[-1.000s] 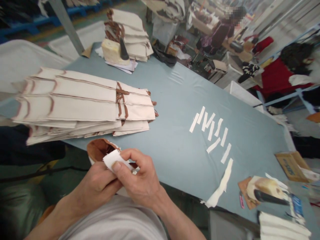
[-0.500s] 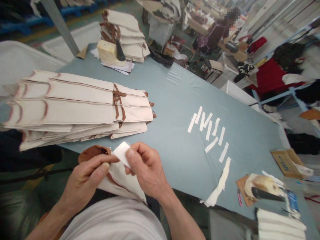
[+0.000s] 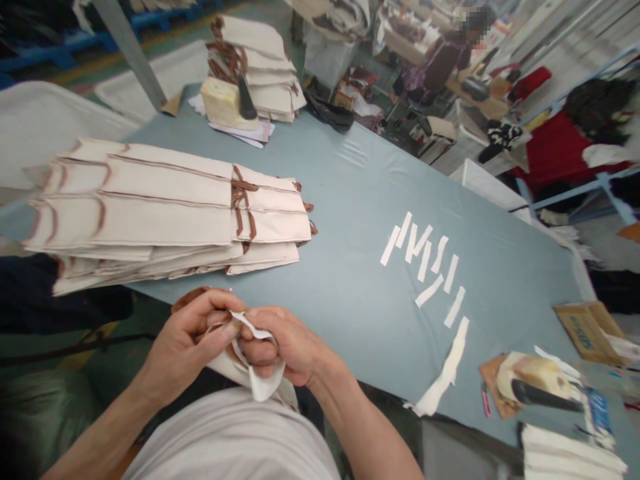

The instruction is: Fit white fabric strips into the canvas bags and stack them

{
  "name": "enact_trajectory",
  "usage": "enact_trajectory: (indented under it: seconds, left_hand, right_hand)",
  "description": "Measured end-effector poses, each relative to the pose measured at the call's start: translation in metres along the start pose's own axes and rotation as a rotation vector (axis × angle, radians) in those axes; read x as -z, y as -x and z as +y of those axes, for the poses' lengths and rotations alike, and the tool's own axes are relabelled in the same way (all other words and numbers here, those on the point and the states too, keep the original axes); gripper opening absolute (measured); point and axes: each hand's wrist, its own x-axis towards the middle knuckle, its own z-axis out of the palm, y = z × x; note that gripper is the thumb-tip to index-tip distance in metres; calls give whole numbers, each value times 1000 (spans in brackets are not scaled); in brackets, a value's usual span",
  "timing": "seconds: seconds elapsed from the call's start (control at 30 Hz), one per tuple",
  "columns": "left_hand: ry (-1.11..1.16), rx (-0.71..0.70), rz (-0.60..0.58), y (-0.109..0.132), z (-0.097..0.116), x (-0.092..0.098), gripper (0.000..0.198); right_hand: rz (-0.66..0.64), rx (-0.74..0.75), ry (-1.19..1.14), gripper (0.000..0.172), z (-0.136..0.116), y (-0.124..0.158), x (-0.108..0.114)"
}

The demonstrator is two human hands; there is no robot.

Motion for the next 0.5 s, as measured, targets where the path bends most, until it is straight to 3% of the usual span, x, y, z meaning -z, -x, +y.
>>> enact_trajectory:
  seconds: [0.13,0.27,0.4,0.5]
  left_hand:
    - [-36,10,10,-1,4,-2,19]
    - [-40,83,12,-2,4,-1,29]
    - [45,147,70,-2,2,1,37]
    - [62,170,96,-1,2,2,40]
  right_hand:
    - [21,-59,135,40,1,-3,4]
    - [52,-27,238,44,1,-5,13]
    - [244,332,540,55,-6,-1,19]
    - [262,495,716,52,-9,0,16]
